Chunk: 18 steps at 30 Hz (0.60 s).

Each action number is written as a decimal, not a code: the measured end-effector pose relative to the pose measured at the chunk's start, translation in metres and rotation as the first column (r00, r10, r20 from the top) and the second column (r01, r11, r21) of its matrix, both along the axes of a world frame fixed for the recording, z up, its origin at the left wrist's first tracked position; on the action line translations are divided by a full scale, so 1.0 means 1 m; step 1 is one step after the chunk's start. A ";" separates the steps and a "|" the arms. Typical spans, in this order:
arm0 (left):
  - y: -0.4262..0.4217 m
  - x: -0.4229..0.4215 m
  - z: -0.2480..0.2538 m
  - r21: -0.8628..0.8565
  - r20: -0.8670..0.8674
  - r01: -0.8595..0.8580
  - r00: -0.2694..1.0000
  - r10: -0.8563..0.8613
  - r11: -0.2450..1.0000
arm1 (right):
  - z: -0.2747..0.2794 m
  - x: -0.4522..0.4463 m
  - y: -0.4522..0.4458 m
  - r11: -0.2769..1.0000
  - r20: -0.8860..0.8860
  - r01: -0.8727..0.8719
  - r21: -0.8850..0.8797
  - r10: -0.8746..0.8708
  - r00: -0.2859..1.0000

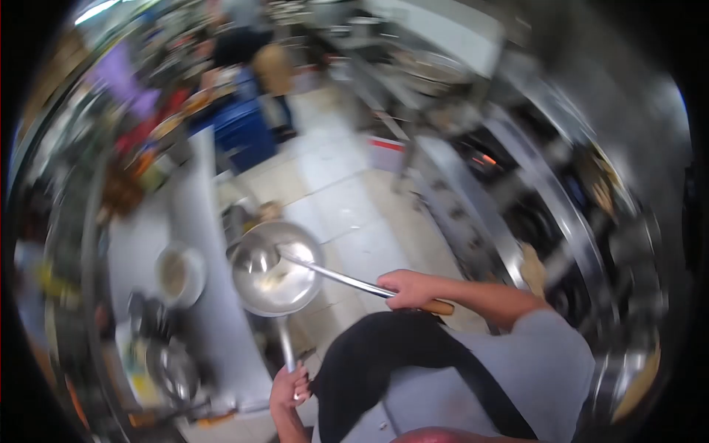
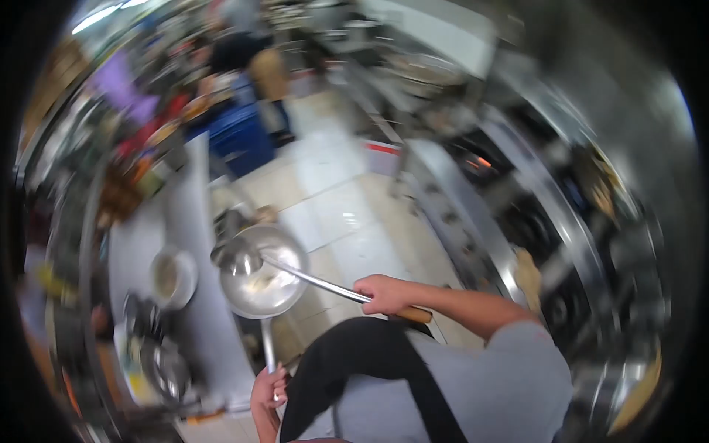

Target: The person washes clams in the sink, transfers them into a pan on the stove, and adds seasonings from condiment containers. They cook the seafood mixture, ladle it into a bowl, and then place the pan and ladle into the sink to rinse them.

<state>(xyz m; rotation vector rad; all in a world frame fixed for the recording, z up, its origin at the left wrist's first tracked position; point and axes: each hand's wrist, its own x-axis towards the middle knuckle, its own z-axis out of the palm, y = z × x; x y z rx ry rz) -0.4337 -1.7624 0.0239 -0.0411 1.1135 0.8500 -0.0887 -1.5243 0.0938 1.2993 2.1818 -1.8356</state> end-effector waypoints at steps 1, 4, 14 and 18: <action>0.015 0.010 0.007 -0.065 -0.117 0.068 0.990 -0.075 0.996 | -0.007 0.033 -0.004 0.996 0.043 -0.015 -0.094 0.019 0.999; 0.042 0.026 -0.037 -0.044 -0.213 0.178 0.960 -0.183 0.983 | -0.073 0.115 -0.014 0.979 -0.056 0.014 0.204 -0.003 0.998; 0.262 0.186 -0.069 0.158 -0.056 0.690 0.721 -0.691 0.706 | -0.082 0.248 -0.033 0.791 -0.018 0.611 -0.013 -0.611 0.791; 0.356 0.288 -0.068 0.222 0.260 0.664 0.666 -0.699 0.714 | -0.103 0.286 -0.001 0.682 -0.093 0.666 0.303 -0.675 0.732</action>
